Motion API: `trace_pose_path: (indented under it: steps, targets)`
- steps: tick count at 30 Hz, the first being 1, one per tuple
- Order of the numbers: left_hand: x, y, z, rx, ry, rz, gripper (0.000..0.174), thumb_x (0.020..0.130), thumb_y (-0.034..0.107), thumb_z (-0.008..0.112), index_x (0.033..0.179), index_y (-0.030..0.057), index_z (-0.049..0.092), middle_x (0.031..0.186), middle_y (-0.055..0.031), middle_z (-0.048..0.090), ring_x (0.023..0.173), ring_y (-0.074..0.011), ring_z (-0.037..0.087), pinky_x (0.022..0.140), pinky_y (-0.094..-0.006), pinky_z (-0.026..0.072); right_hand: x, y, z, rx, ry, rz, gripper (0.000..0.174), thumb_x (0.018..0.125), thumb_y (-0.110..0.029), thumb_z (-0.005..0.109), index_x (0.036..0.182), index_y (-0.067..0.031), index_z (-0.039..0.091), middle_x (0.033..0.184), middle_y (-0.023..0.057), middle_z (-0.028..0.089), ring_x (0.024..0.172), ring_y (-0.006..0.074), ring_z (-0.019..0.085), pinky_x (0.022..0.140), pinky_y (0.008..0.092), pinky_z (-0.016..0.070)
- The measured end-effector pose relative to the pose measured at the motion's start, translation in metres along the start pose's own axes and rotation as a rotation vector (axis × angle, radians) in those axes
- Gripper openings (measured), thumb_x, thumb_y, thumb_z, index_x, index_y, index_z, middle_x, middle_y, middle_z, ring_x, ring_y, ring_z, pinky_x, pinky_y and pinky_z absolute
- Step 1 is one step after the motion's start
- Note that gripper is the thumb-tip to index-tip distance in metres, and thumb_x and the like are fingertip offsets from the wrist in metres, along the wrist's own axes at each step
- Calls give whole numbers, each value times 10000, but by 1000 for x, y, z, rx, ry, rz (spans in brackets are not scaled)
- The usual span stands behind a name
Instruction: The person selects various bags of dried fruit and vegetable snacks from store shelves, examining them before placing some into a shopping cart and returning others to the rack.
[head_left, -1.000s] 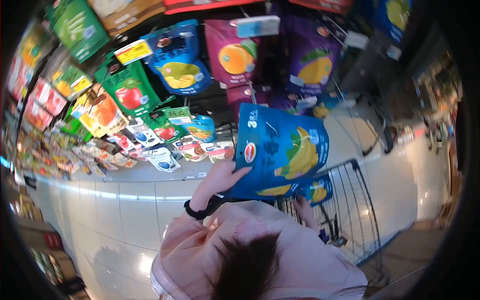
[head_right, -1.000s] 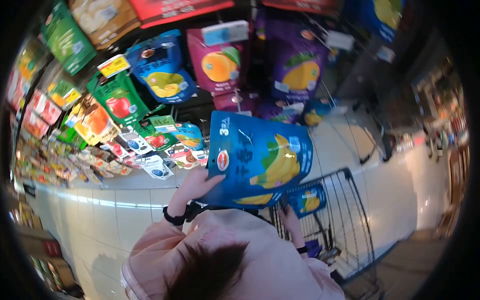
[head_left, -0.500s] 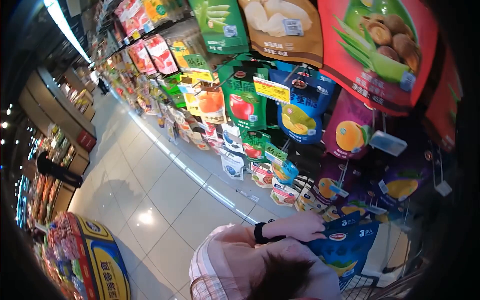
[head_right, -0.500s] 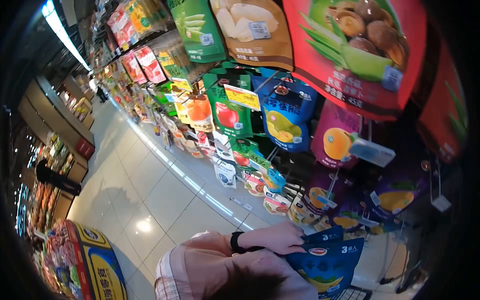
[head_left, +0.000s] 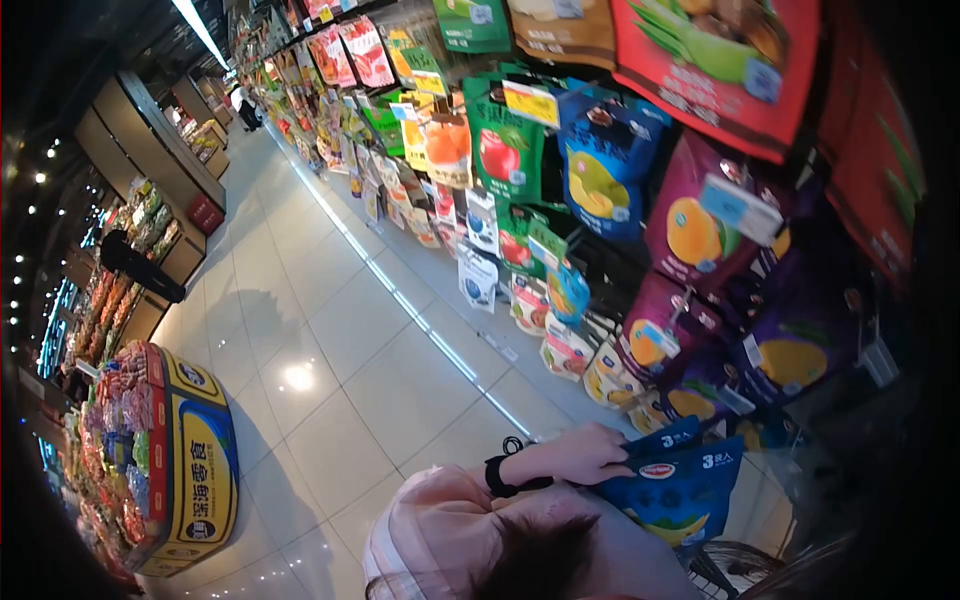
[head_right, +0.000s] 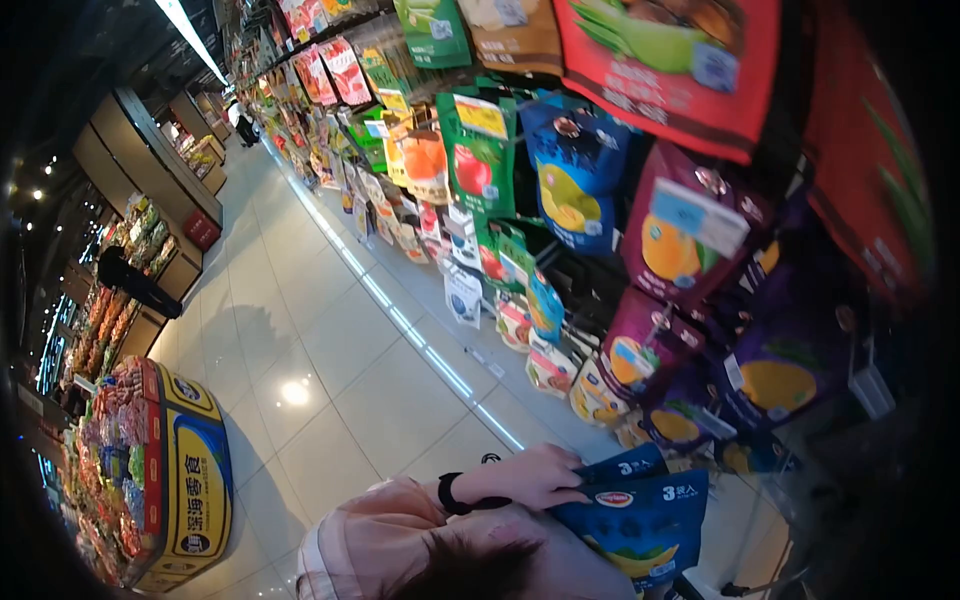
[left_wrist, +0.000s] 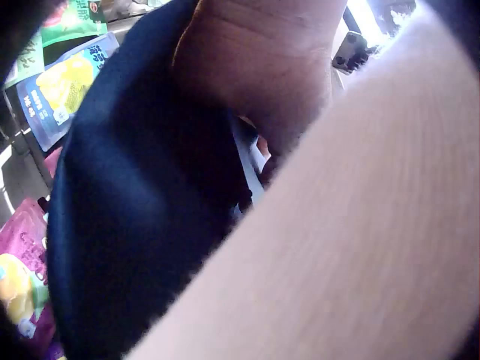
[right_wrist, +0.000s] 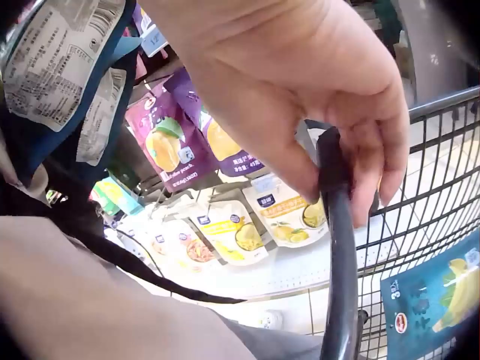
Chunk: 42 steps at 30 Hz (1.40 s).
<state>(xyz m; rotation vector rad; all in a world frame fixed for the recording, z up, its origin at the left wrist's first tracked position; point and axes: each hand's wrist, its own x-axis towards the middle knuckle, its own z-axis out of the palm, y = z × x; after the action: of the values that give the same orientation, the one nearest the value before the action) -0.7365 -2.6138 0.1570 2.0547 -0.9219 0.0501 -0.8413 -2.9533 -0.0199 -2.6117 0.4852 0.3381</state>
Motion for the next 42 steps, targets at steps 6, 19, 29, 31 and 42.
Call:
trace_pose_path:
  steps: [6, 19, 29, 31, 42]
  targets:
    - [2, 43, 65, 146, 80, -151, 320, 728, 267, 623, 542, 32, 514, 564, -120, 455, 520, -290, 493, 482, -365, 399, -9, 160, -15, -13, -96, 260, 712, 606, -372, 653, 1150, -30, 346, 1044, 249, 512, 973, 420, 491, 820, 458, 397]
    - [49, 85, 100, 127, 29, -62, 204, 675, 244, 680, 675, 48, 620, 595, -112, 518, 535, -263, 525, 480, -325, 406, -23, 257, -26, -129, 146, 504, 293, 726, -72, 477, 981, 46, 392, 808, 268, 575, 808, 393, 566, 699, 436, 462]
    - [80, 56, 89, 290, 59, 42, 220, 687, 261, 656, 644, 50, 612, 543, -81, 482, 513, -231, 502, 446, -323, 388, -13, 296, 1, -295, 154, 653, 282, 708, -118, 516, 933, 32, 435, 752, 228, 599, 753, 370, 598, 664, 417, 489]
    - [89, 61, 78, 372, 6, 39, 228, 697, 270, 644, 644, 51, 615, 545, -78, 488, 513, -228, 504, 455, -320, 394, -19, 207, -57, -239, 103, 640, 386, 716, -228, 580, 990, 16, 463, 916, 210, 578, 872, 339, 572, 736, 405, 467]
    - [112, 75, 75, 341, -92, 195, 184, 656, 235, 670, 662, 68, 593, 584, -49, 511, 544, -208, 516, 481, -309, 410, 24, -4, -163, 1034, 30, -289, 209, 760, -144, 619, 898, 10, 599, 789, 7, 594, 707, 71, 517, 645, 216, 429]
